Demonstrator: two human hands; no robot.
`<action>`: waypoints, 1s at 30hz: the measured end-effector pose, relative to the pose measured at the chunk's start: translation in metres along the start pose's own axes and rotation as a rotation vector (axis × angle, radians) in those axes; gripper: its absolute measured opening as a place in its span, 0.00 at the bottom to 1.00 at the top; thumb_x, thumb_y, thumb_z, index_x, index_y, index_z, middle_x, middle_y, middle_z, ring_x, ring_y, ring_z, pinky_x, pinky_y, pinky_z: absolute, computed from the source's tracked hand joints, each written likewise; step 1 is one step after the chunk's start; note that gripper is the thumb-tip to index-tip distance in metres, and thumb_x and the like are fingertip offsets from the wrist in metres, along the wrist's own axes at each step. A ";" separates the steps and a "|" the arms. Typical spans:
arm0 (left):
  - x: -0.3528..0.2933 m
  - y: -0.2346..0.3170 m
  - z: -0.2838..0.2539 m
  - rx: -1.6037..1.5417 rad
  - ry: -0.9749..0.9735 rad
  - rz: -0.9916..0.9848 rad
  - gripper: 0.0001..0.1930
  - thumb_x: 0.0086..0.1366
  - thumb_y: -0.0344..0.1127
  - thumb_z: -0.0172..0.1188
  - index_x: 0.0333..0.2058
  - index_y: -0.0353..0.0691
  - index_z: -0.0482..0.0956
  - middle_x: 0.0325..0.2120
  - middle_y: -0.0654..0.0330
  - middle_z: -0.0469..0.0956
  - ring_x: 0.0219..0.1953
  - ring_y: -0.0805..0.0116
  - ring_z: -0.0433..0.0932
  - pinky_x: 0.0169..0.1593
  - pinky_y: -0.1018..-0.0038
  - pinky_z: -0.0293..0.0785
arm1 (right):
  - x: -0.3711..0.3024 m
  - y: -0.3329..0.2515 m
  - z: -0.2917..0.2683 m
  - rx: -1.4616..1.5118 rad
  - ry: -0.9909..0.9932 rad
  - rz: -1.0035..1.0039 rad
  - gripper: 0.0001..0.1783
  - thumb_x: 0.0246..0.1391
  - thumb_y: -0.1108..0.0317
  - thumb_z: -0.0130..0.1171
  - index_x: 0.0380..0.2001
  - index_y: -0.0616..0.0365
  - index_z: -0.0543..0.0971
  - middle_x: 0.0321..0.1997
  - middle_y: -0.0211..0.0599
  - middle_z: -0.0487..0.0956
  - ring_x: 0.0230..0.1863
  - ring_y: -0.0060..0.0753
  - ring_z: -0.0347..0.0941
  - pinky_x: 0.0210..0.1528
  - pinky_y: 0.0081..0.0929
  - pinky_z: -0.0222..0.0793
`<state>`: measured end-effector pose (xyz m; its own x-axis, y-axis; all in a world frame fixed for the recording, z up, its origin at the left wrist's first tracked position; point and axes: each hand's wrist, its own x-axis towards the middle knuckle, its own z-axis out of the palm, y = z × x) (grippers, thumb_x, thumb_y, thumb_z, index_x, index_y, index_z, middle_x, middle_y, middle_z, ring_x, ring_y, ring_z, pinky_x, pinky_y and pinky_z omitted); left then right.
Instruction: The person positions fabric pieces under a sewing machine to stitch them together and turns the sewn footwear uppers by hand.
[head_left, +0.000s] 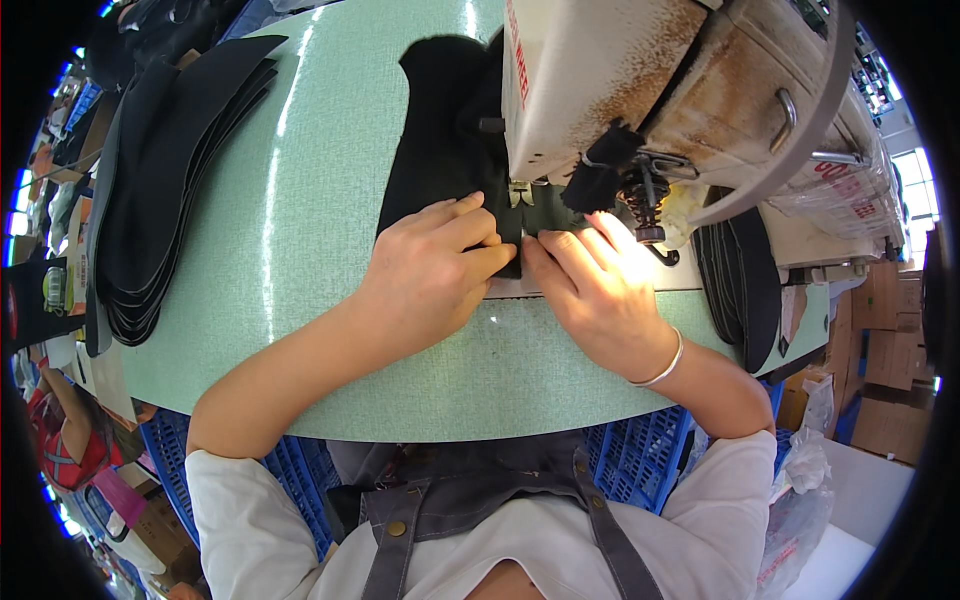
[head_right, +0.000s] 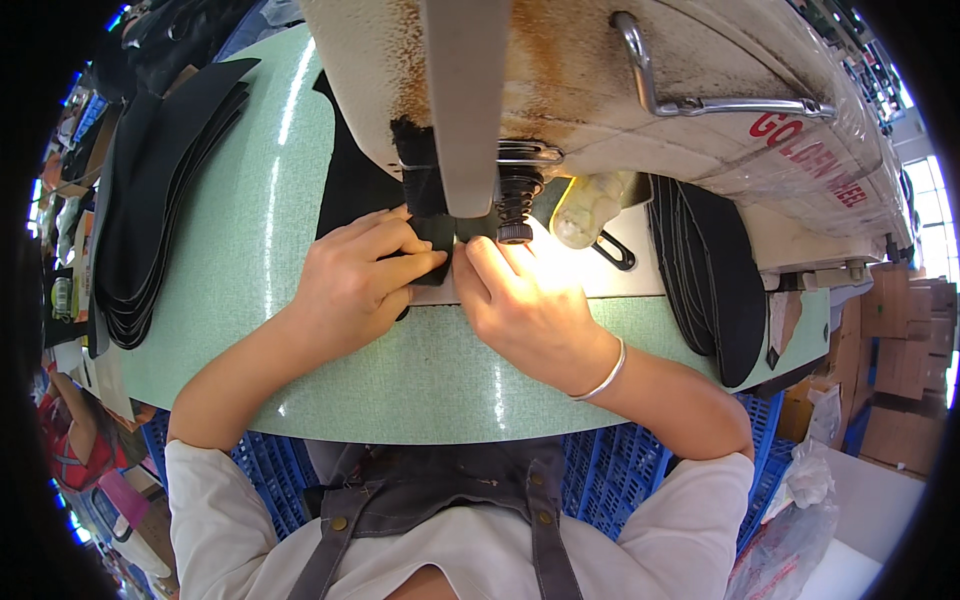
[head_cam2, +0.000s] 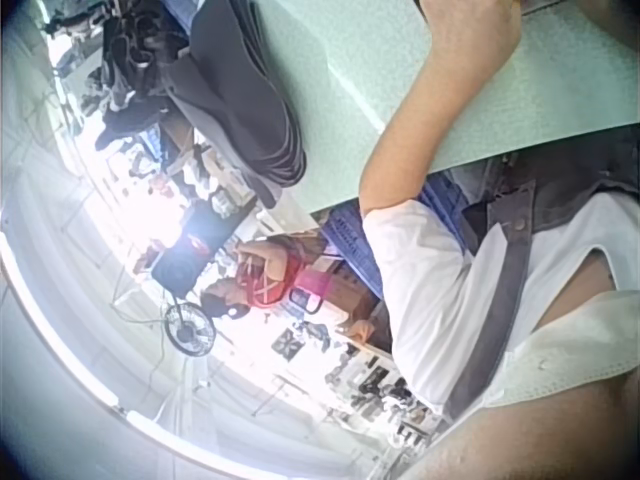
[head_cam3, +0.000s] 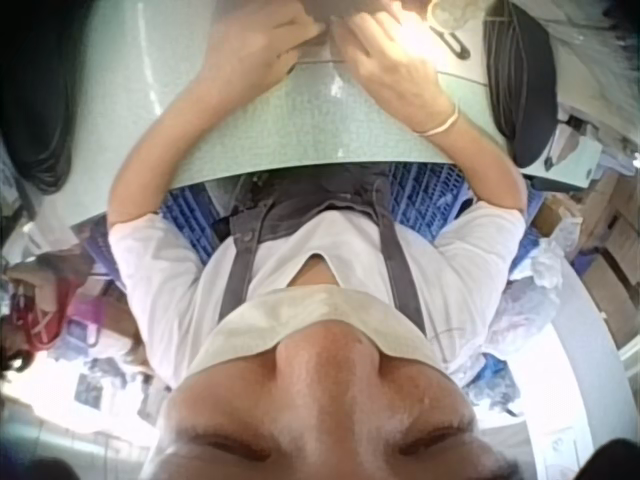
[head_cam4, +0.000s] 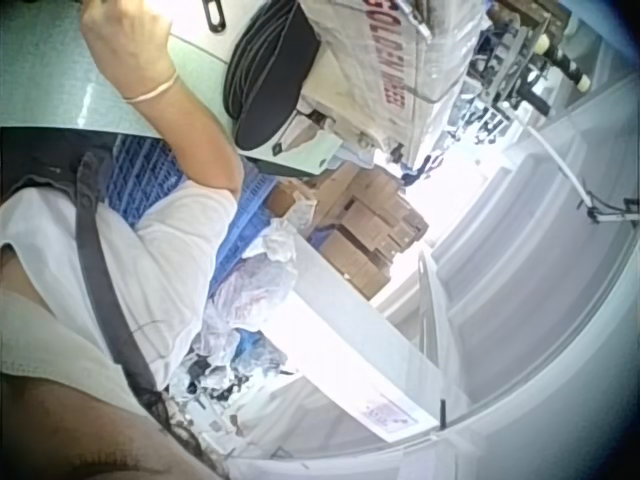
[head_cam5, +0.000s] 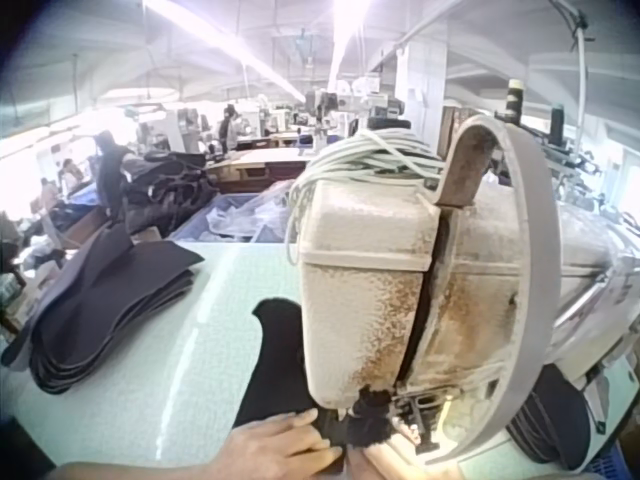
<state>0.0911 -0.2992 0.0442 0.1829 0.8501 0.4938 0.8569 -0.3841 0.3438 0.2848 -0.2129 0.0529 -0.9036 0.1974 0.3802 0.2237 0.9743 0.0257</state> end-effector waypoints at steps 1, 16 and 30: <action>0.000 0.000 0.000 -0.020 -0.003 -0.004 0.18 0.35 0.26 0.71 0.32 0.38 0.84 0.31 0.60 0.78 0.38 0.56 0.81 0.44 0.65 0.80 | -0.001 0.000 0.001 0.007 -0.033 0.025 0.18 0.40 0.74 0.60 0.39 0.67 0.81 0.42 0.42 0.77 0.39 0.37 0.75 0.52 0.41 0.72; 0.009 -0.016 0.007 0.003 0.068 0.016 0.07 0.49 0.29 0.67 0.30 0.38 0.85 0.29 0.59 0.77 0.44 0.58 0.80 0.52 0.61 0.75 | 0.005 0.015 -0.001 -0.118 0.022 -0.116 0.20 0.42 0.71 0.59 0.42 0.64 0.80 0.49 0.45 0.77 0.45 0.35 0.79 0.47 0.31 0.76; 0.007 -0.018 0.003 0.006 -0.009 0.098 0.12 0.46 0.26 0.68 0.33 0.38 0.86 0.28 0.62 0.79 0.27 0.65 0.73 0.31 0.72 0.72 | -0.007 0.043 -0.014 -0.145 -0.022 -0.156 0.18 0.44 0.71 0.60 0.43 0.57 0.81 0.41 0.26 0.77 0.43 0.31 0.76 0.38 0.32 0.73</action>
<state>0.0784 -0.2853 0.0387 0.2708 0.8118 0.5173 0.8374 -0.4637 0.2893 0.3058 -0.1735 0.0646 -0.9387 0.0492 0.3411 0.1292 0.9678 0.2160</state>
